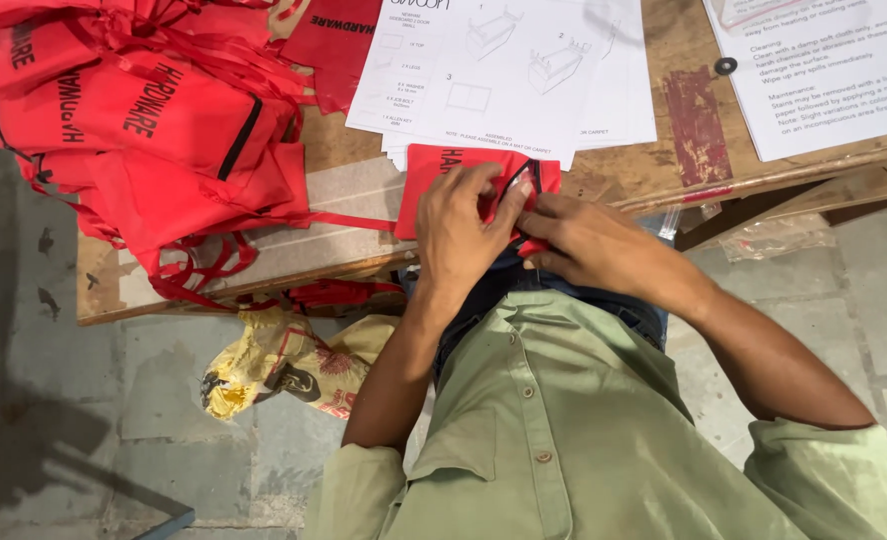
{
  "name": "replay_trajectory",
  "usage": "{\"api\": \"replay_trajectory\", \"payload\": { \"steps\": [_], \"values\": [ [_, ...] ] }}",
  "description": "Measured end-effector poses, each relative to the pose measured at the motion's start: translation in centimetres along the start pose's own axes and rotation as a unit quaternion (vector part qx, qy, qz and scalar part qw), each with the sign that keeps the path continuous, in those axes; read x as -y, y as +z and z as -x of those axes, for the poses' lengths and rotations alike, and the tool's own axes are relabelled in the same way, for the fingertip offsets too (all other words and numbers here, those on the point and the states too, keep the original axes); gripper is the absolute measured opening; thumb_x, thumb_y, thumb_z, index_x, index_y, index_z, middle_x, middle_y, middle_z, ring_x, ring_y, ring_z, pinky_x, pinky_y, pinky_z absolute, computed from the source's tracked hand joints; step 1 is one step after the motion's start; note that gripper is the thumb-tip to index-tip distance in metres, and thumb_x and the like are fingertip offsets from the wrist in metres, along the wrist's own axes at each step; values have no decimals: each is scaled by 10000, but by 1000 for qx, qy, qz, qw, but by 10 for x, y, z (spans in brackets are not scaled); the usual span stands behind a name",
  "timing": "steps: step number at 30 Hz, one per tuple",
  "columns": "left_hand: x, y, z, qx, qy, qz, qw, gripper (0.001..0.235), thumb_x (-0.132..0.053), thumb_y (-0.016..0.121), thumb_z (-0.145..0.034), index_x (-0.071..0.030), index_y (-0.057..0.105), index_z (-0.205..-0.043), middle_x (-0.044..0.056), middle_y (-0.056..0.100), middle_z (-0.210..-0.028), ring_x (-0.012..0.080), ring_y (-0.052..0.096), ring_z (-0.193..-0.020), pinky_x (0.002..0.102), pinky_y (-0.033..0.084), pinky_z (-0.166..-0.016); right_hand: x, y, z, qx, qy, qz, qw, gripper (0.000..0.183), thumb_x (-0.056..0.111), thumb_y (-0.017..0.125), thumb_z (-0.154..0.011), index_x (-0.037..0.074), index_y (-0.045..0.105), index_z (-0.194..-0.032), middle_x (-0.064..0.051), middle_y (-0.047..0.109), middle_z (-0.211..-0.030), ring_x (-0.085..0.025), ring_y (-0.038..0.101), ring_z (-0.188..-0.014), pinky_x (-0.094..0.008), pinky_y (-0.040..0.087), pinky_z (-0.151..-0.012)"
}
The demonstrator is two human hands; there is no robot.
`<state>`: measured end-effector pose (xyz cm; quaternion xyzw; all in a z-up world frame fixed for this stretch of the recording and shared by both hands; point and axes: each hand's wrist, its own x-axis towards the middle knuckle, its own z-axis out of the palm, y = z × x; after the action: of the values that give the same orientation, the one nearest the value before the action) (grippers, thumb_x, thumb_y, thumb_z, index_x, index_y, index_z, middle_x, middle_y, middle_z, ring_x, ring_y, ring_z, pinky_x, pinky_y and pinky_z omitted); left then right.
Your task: The person counts small black washers and bolts into their palm, opens a small red zippered pouch labeled HARDWARE, places the hardware inside, and zips the pouch closed. They occasionally handle instruction sheets and a plastic bag of hardware on the workbench while preparing the pouch.
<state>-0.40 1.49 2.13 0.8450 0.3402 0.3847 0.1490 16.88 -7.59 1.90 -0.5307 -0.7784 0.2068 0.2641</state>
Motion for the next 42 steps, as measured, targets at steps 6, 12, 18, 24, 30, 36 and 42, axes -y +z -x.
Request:
{"api": "replay_trajectory", "payload": {
  "steps": [6,12,18,24,30,36,42],
  "values": [
    [8,10,-3,43,-3,-24,999,122,-184,759,-899,-80,709,-939,84,700,-852,306,693,-758,446,538,-661,1,9,5,-12,4,50,999,426,206,727,-862,32,610,-1233,-185,612,-1069,-400,626,-1002,-506,511,-799],
    [0,-1,-1,31,-32,-12,999,103,-139,714,-933,-57,656,-954,94,697,-895,312,693,-757,452,530,-653,14,0,10,-48,9,-6,999,748,227,743,-849,-13,422,-1480,-235,643,-1035,-440,630,-945,-520,507,-766],
    [-27,-25,-11,14,26,22,999,115,-117,711,-966,-40,634,-1001,93,688,-922,283,691,-782,417,546,-677,18,27,-2,-132,8,-11,991,806,207,749,-905,-110,323,-1510,-284,655,-1017,-462,661,-860,-521,530,-703],
    [-39,-28,-47,-21,117,-12,993,135,-122,735,-995,-29,640,-1022,95,670,-932,291,674,-821,406,545,-701,-10,56,-43,-247,23,33,968,802,73,715,-834,-211,283,-1447,-343,636,-1051,-484,661,-782,-520,542,-627],
    [-2,-1,-65,-10,107,33,994,106,-107,742,-987,-52,672,-1042,95,696,-956,298,693,-834,410,552,-696,-11,41,-53,-254,77,-9,964,861,41,697,-821,-236,220,-1482,-359,626,-1027,-507,652,-760,-536,541,-611],
    [5,2,-63,-20,95,26,995,109,-107,720,-998,-44,674,-1075,115,699,-974,336,704,-857,426,558,-720,6,39,-28,-246,78,103,961,641,171,734,-928,20,433,-1474,-251,634,-1069,-433,660,-707,-515,532,-568],
    [16,-3,-64,-1,100,53,994,125,-94,718,-989,-47,682,-1099,113,728,-1007,328,716,-906,417,572,-763,34,17,-30,-200,137,147,959,710,287,727,-944,97,414,-1552,-163,662,-975,-405,665,-637,-541,492,-488]
  ]
}}
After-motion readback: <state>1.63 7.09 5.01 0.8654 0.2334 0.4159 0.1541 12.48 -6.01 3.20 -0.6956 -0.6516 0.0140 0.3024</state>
